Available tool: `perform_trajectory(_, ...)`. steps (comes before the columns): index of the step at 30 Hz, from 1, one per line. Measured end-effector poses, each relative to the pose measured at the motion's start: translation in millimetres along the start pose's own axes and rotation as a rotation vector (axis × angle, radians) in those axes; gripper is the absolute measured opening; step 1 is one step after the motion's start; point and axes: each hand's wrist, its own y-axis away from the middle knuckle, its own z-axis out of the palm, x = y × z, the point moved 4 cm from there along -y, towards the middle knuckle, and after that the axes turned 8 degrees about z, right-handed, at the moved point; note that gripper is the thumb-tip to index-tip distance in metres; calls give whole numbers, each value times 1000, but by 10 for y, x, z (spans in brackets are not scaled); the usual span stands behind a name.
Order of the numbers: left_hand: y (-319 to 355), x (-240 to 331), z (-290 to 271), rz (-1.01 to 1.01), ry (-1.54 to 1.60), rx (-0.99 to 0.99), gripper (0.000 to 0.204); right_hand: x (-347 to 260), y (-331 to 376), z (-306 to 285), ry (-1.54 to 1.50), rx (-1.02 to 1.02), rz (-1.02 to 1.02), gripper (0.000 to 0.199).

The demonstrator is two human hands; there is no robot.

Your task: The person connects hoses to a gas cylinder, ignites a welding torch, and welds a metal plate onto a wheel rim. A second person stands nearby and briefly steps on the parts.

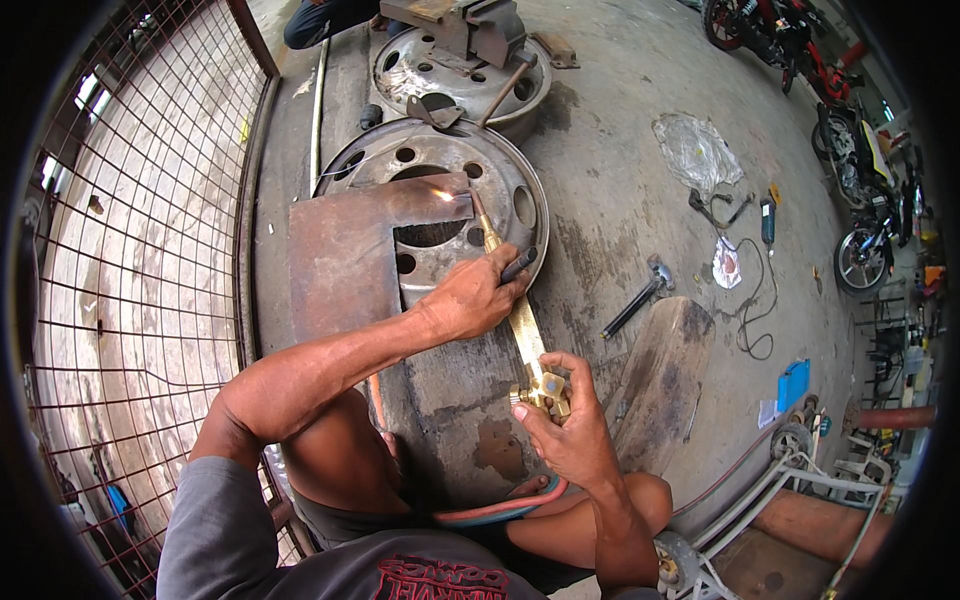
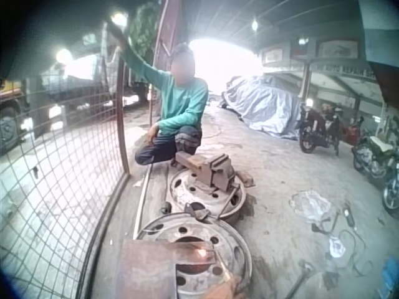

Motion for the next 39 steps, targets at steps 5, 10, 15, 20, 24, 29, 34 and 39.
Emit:
perform_trajectory(5, 9, 16, -18, 5, 3, -4, 27, 2, -6, -4, -1, -11, -9, 58)
perform_trajectory(10, 6, 24, -27, 9, 14, 0, 26, -14, -2, 8, -25, -25, -7, 58)
perform_trajectory(15, 13, 13, -24, 3, 7, -7, 26, -25, 1, 8, -5, -19, -1, 58)
perform_trajectory(20, 9, -6, -18, 7, 20, -12, 27, -15, -8, 6, 26, -8, 5, 58)
perform_trajectory(24, 10, 5, -20, 18, 4, -9, 27, -7, -9, 4, 13, -6, -10, 58)
perform_trajectory(29, 13, 21, -26, 23, 8, -6, 27, -28, 23, -4, 4, -9, -69, 55)
perform_trajectory(34, 10, -1, -16, 39, -6, 11, 28, -28, 51, -35, -48, -41, -20, 44)
perform_trajectory(39, 1, 32, -31, 11, 32, 10, 24, -32, 45, -50, 29, -27, -12, 40)
